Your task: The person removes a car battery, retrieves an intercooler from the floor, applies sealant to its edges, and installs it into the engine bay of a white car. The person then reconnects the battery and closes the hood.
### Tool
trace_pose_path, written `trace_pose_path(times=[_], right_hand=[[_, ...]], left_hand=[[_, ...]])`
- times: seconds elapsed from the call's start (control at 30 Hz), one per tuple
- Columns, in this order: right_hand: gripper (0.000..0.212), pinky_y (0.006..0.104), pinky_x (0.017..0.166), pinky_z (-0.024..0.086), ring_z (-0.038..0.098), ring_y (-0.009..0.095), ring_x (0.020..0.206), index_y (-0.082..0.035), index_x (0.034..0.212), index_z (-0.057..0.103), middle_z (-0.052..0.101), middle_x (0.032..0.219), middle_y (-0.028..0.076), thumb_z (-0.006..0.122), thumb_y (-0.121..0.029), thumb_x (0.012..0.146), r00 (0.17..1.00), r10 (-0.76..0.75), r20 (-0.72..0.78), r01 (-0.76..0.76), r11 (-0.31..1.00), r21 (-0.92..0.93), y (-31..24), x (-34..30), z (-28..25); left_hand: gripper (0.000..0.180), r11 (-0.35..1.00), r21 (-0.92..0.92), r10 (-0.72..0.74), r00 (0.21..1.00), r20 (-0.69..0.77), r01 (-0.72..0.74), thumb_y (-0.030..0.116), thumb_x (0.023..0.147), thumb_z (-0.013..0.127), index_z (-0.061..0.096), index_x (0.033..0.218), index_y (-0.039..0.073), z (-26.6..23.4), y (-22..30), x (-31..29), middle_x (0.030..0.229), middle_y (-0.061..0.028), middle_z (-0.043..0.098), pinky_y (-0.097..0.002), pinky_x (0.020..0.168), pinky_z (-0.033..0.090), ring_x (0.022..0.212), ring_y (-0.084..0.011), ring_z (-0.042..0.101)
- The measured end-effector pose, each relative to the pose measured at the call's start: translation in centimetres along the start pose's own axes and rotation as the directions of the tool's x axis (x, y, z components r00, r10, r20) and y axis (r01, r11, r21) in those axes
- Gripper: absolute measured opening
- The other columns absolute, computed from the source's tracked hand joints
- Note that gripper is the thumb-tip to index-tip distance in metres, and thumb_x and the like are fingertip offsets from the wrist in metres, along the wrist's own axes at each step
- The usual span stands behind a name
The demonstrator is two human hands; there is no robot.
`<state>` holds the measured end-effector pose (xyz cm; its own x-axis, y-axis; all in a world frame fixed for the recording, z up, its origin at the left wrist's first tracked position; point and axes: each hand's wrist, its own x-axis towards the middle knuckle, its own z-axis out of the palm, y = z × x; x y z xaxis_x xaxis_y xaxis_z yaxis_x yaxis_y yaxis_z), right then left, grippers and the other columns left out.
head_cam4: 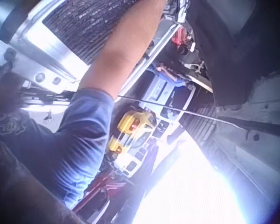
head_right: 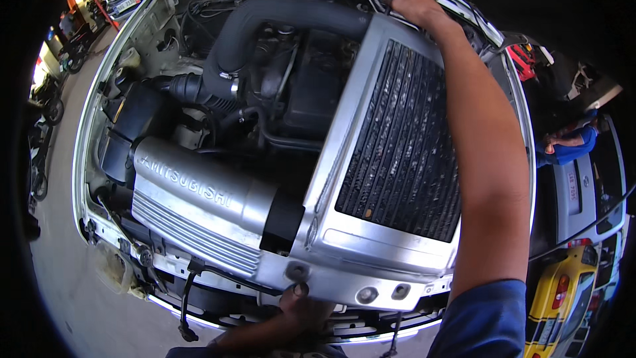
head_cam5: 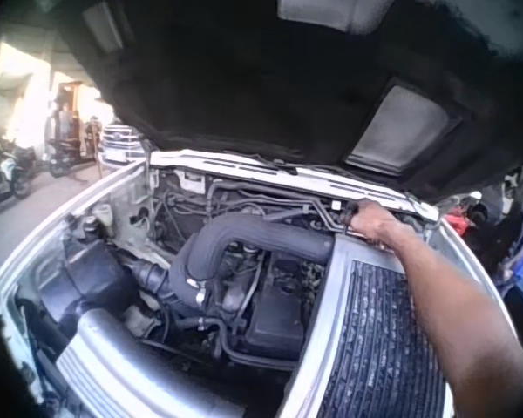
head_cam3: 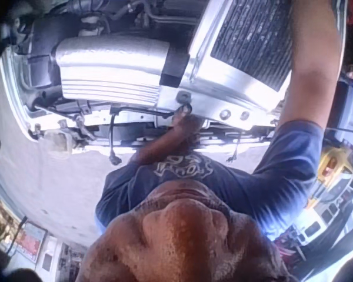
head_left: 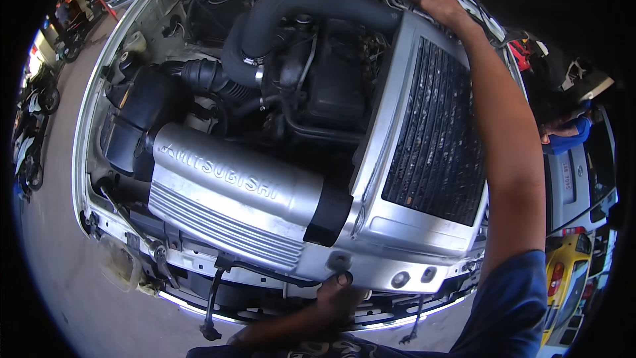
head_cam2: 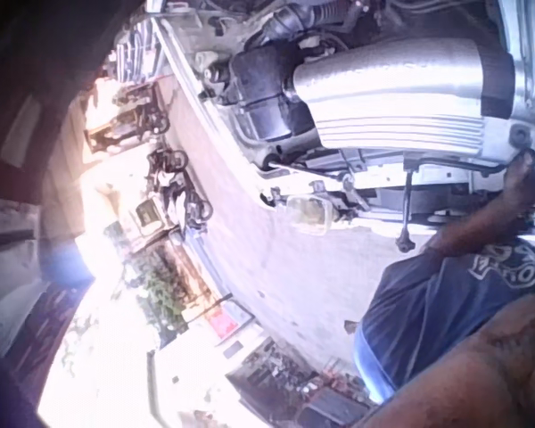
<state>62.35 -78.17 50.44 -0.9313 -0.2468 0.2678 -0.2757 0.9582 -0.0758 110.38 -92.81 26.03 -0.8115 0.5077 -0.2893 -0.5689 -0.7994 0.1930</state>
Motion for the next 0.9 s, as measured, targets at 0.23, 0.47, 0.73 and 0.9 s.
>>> trace_pose_path(times=[0.23, 0.47, 0.73, 0.9], right_hand=[[0.066, 0.0415, 0.105, 0.044, 0.058, 0.039, 0.122, 0.002, 0.13, 0.059, 0.06, 0.13, 0.027, 0.064, -0.046, 0.084, 0.999, 0.034, -0.002, -0.034, 0.999, 0.013, -0.8, 0.6, 0.1], [0.061, 0.0435, 0.103, 0.043, 0.058, 0.039, 0.118, 0.001, 0.124, 0.064, 0.062, 0.127, 0.026, 0.064, -0.049, 0.089, 1.0, -0.009, 0.03, 0.012, 0.997, -0.08, -0.2, 2.4, 0.1], [0.066, 0.0416, 0.109, 0.04, 0.055, 0.036, 0.126, -0.002, 0.136, 0.055, 0.058, 0.135, 0.025, 0.063, -0.045, 0.088, 0.998, -0.044, 0.054, 0.046, 0.999, -0.026, -0.7, 1.7, 1.1], [0.081, 0.0396, 0.122, 0.022, 0.027, 0.033, 0.148, -0.005, 0.154, 0.031, 0.033, 0.157, 0.022, 0.053, -0.055, 0.094, 1.0, -0.006, 0.015, 0.008, 0.994, -0.105, -1.7, -1.8, 1.4]], left_hand=[[0.057, 0.997, -0.058, 0.053, 0.995, 0.079, -0.049, 0.034, 0.09, 0.065, 0.05, 0.135, 0.0, -4.0, -1.4, 2.0, 0.137, -0.0112, 0.055, -0.0398, 0.116, 0.025, 0.133, -0.0251, 0.045], [0.056, 0.945, 0.027, -0.32, 0.938, -0.131, 0.326, 0.033, 0.097, 0.06, 0.044, 0.139, 0.0, -1.2, 1.0, -0.8, 0.145, -0.0131, 0.047, -0.039, 0.114, 0.033, 0.138, -0.026, 0.04], [0.07, 0.807, 0.57, -0.422, 0.828, 0.37, 0.157, 0.026, 0.099, 0.063, 0.027, 0.155, 0.008, 1.6, 3.0, -3.7, 0.155, -0.0138, 0.038, -0.0412, 0.114, 0.036, 0.137, -0.0258, 0.044], [0.077, 0.14, 0.925, -0.272, 0.885, 0.379, -0.353, 0.019, 0.093, 0.07, 0.026, 0.156, 0.013, 5.1, 4.1, -5.2, 0.148, -0.0219, 0.045, -0.0399, 0.107, 0.046, 0.132, -0.0356, 0.05]])
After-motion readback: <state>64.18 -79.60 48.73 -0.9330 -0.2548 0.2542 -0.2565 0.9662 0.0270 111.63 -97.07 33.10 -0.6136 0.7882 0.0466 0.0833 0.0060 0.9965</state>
